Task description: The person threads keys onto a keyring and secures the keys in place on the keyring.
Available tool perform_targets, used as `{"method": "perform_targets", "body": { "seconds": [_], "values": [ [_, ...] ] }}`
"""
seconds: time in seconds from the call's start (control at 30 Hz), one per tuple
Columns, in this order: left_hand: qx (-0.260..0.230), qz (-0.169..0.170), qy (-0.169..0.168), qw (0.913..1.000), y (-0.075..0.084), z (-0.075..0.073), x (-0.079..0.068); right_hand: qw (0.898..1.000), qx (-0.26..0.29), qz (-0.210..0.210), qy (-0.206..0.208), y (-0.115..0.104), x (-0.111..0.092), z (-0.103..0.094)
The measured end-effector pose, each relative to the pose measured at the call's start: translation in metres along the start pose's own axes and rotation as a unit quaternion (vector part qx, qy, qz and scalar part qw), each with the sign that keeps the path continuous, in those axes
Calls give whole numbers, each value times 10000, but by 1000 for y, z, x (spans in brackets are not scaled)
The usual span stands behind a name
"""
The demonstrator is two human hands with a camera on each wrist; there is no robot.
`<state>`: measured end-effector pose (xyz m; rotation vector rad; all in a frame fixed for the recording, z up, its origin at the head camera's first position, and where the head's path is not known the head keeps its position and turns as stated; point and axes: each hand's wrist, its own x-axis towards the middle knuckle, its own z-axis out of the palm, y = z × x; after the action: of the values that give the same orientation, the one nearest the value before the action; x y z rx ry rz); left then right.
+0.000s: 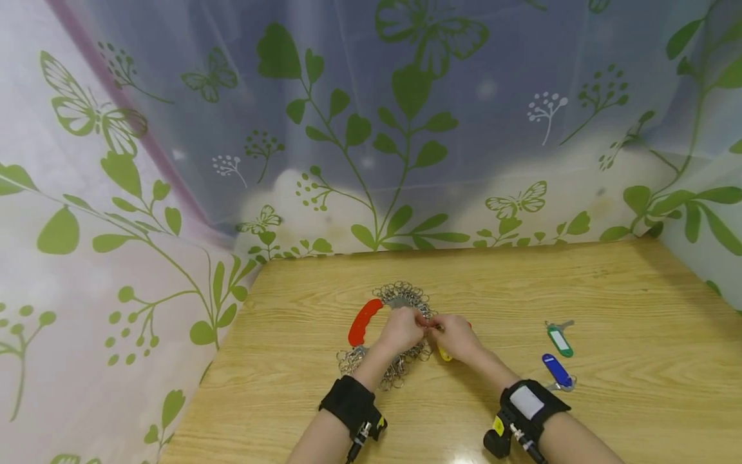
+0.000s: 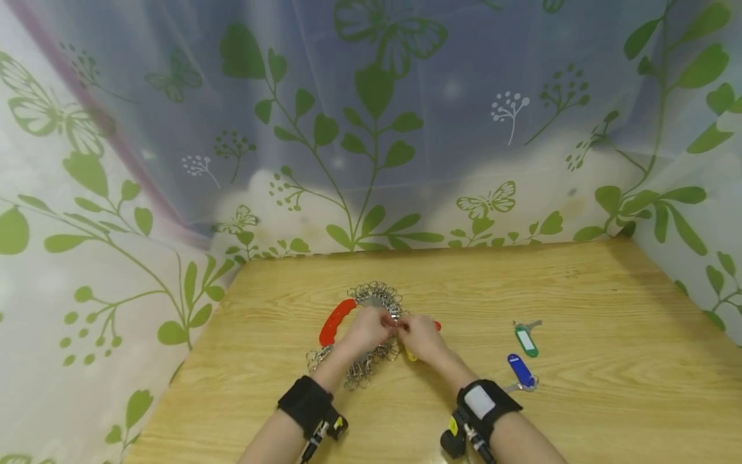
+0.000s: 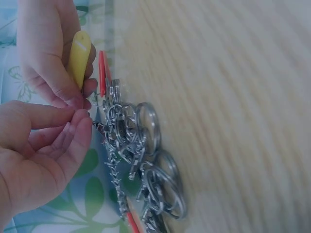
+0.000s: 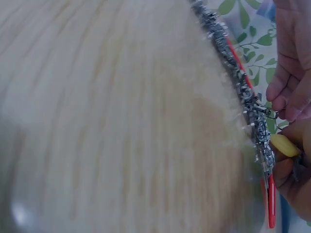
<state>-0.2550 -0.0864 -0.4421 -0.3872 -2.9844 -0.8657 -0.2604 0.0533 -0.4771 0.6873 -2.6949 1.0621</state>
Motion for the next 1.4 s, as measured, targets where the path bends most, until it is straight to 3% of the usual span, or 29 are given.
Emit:
{"method": "perform_targets", "body": {
  "seconds": [0.17, 0.37, 0.53, 0.77, 1.0, 1.17, 1.4],
  "values": [
    [-204, 47, 122, 9997, -4, 1, -1, 9997, 42, -245, -58, -2, 1, 2],
    [-681, 92, -47, 9976, -10, -1, -4, 9996, 116, -260, 10, -2, 2, 5],
    [-527, 376, -404, 9971, -19, -2, -9, 9987, 448, -239, -79, 3, 1, 7],
    [-306, 694, -739, 9944, -26, -1, -9, 9953, 806, 107, -520, 7, 2, 4],
    [-493, 418, -659, 9957, -26, -2, -9, 9956, 704, 64, -613, 6, 2, 1],
    [-97, 347, -516, 9980, -22, -2, -5, 9977, 412, 48, -529, 2, 1, -3],
    [1119, 502, -197, 9923, -12, -3, -6, 9996, 147, -4, -260, -1, 0, -4]
  ]
}}
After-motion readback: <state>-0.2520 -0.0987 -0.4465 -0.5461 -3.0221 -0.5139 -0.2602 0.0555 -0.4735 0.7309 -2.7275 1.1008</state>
